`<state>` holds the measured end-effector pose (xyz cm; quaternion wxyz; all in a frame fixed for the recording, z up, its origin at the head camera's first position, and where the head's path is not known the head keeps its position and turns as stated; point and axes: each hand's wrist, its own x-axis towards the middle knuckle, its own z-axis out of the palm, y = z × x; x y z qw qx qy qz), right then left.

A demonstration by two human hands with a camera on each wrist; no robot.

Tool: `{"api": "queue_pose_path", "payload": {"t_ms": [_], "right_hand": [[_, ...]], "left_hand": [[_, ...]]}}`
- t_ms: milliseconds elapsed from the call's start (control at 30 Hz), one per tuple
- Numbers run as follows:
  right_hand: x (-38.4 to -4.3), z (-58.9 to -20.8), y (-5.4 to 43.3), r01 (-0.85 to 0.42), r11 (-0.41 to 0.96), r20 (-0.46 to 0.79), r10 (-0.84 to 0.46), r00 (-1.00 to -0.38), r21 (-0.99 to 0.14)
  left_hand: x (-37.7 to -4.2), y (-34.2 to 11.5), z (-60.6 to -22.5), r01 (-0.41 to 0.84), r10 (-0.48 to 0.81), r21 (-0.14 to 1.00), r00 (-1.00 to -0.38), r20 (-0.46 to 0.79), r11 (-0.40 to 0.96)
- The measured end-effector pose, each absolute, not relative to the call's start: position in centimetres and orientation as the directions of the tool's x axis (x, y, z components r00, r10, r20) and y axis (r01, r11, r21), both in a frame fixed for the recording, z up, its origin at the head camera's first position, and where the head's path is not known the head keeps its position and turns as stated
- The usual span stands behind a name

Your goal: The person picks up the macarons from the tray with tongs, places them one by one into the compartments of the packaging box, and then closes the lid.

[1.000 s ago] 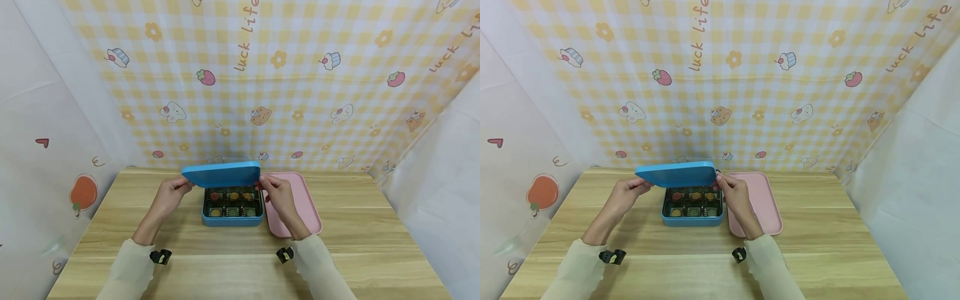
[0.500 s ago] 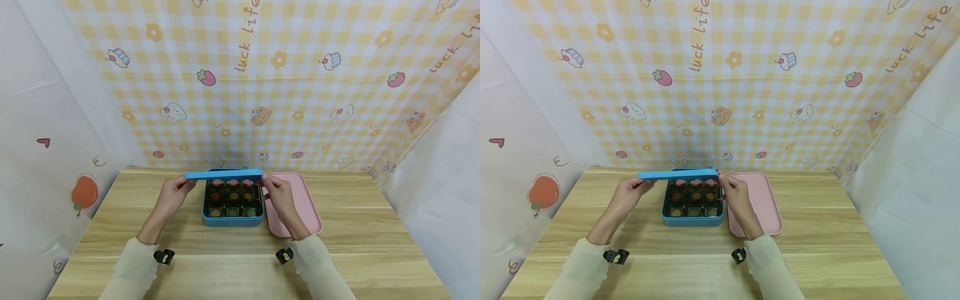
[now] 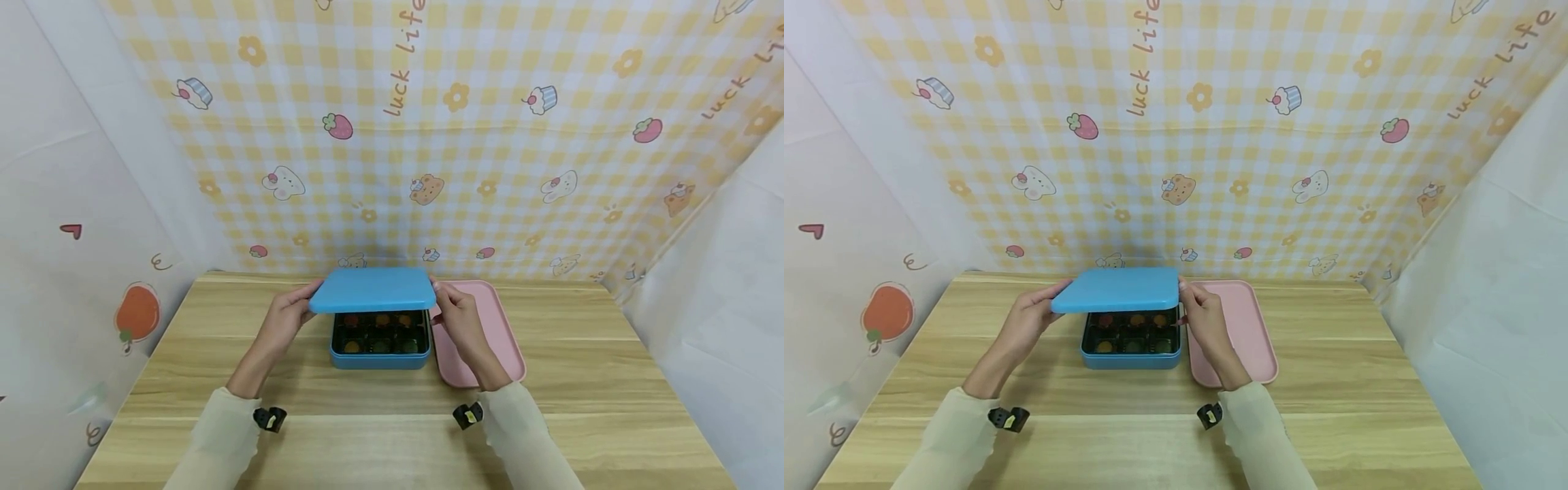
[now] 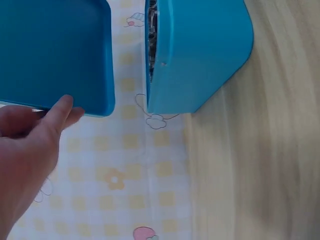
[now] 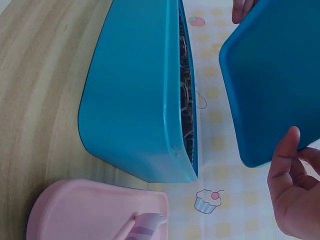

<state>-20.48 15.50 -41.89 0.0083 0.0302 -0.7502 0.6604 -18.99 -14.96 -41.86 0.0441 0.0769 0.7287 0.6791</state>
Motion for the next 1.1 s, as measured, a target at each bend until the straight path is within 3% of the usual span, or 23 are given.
{"api": "queue_pose_path", "payload": {"t_ms": [167, 533, 1100], "right_hand": [[-20.7, -41.9, 15.7, -0.033, 0.11, 0.021, -0.109, -0.994, -0.993], [-20.6, -42.0, 15.7, 0.001, 0.185, -0.027, -0.139, -0.99, -0.983], [-20.8, -43.4, 15.6, -0.085, 0.287, 0.032, -0.186, -0.982, -0.954]], "left_hand": [[-19.0, -15.0, -42.3, 0.061, 0.238, 0.996, -0.968, 0.075, -0.064], [-19.3, -14.2, -43.2, 0.08, 0.173, 0.985, -0.983, 0.053, 0.153], [-19.8, -12.9, -44.3, 0.114, 0.216, 0.979, -0.973, 0.077, 0.169]]}}
